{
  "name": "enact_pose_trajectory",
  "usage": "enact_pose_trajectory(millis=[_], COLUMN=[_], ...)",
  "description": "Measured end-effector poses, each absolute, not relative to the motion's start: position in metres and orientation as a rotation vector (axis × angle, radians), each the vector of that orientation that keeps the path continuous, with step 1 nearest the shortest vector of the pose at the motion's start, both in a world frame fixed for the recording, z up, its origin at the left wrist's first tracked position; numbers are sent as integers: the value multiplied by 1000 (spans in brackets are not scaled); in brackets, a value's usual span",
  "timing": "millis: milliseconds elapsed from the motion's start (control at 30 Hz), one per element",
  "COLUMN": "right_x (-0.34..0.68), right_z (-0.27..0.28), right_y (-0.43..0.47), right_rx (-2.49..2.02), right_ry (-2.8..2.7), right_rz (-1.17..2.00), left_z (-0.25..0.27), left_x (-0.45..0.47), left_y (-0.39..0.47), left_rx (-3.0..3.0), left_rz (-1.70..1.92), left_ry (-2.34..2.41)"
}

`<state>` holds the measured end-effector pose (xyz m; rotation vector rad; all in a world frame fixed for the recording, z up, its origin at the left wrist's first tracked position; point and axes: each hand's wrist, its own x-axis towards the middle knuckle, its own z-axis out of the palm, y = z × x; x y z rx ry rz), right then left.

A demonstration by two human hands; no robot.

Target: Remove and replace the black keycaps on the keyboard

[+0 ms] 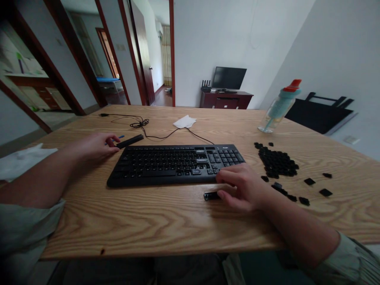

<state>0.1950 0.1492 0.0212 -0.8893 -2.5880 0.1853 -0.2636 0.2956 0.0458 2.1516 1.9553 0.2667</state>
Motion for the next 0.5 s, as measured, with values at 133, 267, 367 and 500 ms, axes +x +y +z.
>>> enact_pose_trajectory(millis=[133, 267, 367, 500], right_x=[185, 175, 175, 171], right_z=[20, 18, 21, 25], right_y=[154, 154, 153, 147], right_rx=[-919, -992, -992, -977], right_ry=[-2617, -2597, -2584, -2551], right_rz=[269, 321, 358, 398], left_z=[44, 42, 41, 42], left_x=[-272, -281, -286, -289], left_y=[291, 285, 280, 271], left_rx=[2275, 2255, 2221, 2202], left_rz=[214, 168, 155, 183], left_ry=[1978, 2002, 2075, 2098])
